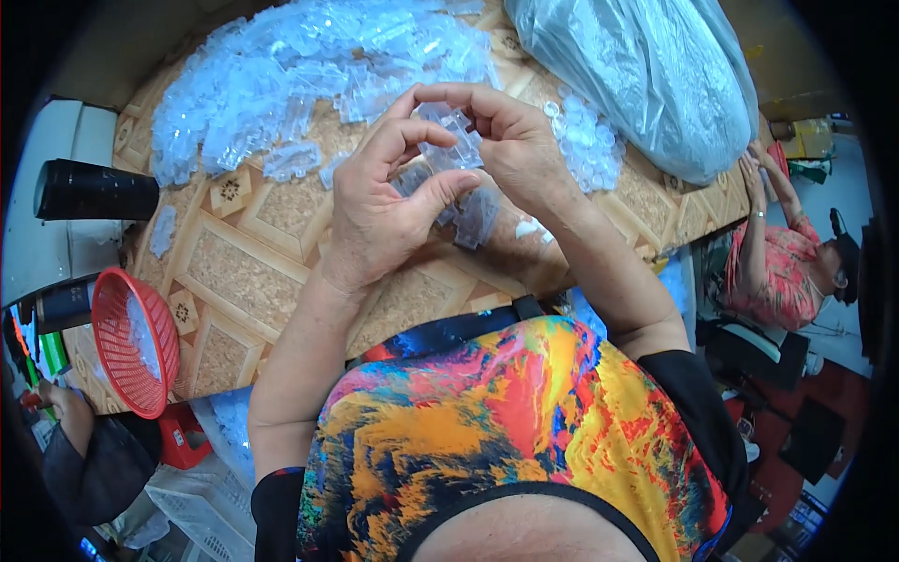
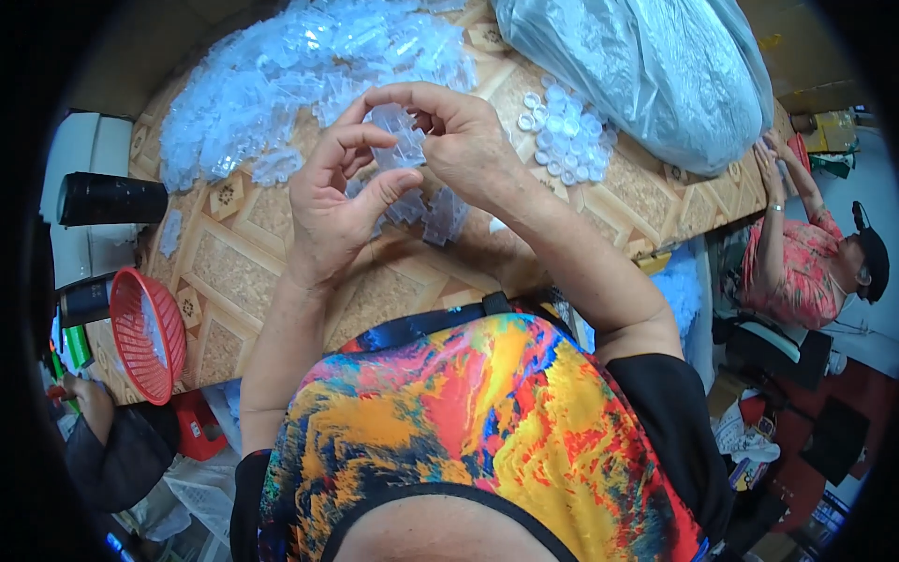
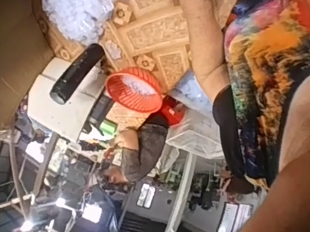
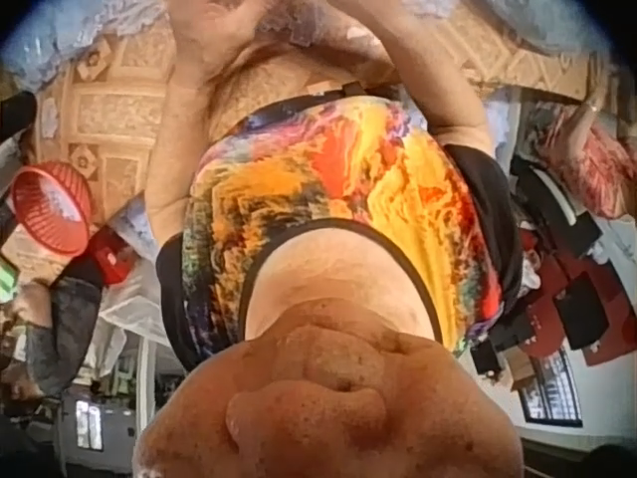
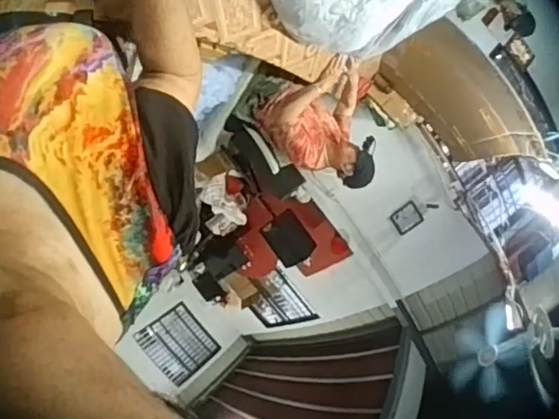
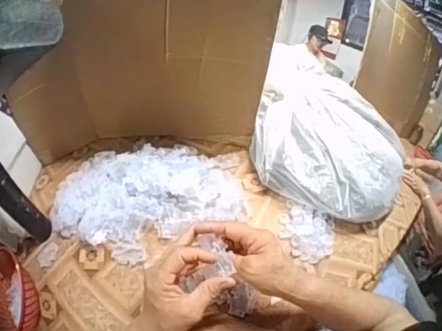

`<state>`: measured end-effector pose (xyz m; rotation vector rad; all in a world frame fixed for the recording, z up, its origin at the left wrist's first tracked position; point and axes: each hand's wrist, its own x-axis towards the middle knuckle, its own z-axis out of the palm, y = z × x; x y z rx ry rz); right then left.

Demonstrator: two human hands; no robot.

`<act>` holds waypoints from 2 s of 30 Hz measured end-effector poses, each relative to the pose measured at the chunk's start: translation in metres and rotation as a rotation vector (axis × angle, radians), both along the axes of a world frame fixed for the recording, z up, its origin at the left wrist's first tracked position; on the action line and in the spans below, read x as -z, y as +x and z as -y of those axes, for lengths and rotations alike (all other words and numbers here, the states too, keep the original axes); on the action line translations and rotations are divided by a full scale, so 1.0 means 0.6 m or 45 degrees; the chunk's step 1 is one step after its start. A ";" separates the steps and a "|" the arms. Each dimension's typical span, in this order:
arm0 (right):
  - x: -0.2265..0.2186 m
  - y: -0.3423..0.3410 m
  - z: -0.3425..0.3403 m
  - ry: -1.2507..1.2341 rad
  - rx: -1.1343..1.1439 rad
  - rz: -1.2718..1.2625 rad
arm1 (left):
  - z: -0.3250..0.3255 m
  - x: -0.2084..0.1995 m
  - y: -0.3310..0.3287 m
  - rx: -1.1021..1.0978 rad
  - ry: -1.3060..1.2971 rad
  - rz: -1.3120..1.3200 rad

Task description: The person sorts small clear plastic components by hand on a table.

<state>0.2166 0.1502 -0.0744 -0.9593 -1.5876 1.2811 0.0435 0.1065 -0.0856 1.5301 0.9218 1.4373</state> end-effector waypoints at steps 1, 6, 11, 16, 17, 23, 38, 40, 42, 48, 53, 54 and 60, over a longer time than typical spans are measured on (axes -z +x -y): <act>0.007 0.009 0.005 0.066 0.018 0.183 | 0.002 0.005 0.002 -0.015 0.011 -0.093; 0.010 0.032 0.035 0.272 0.178 0.469 | 0.012 0.025 0.014 -0.040 0.010 -0.247; 0.005 0.084 0.091 0.568 -0.031 1.085 | -0.006 0.040 -0.013 -0.170 0.036 -0.174; 0.018 0.070 0.126 0.696 0.002 1.240 | -0.016 0.034 -0.004 -0.054 0.028 -0.264; 0.013 0.073 0.125 0.603 0.028 1.197 | -0.014 0.035 0.000 0.003 0.000 -0.206; -0.014 0.092 0.092 0.826 0.272 1.014 | -0.006 0.020 0.015 0.284 -0.197 0.184; -0.044 0.056 0.090 0.919 0.575 0.873 | 0.011 -0.001 0.024 0.192 0.007 0.047; -0.028 0.060 0.081 0.868 0.581 0.858 | 0.012 -0.001 0.025 0.182 0.002 0.061; -0.025 0.059 0.079 0.815 0.589 0.844 | 0.012 0.000 0.026 0.174 -0.004 0.076; -0.026 0.034 0.088 0.767 0.362 0.603 | 0.013 0.001 0.023 0.215 -0.069 0.092; -0.035 0.050 0.097 0.313 0.042 0.207 | 0.004 -0.008 0.016 0.200 -0.165 0.325; -0.032 0.053 0.100 0.167 -0.022 0.113 | 0.003 -0.009 0.016 0.229 -0.195 0.384; -0.043 0.061 0.091 -0.261 -0.179 -0.485 | 0.011 -0.017 0.022 0.271 -0.184 0.364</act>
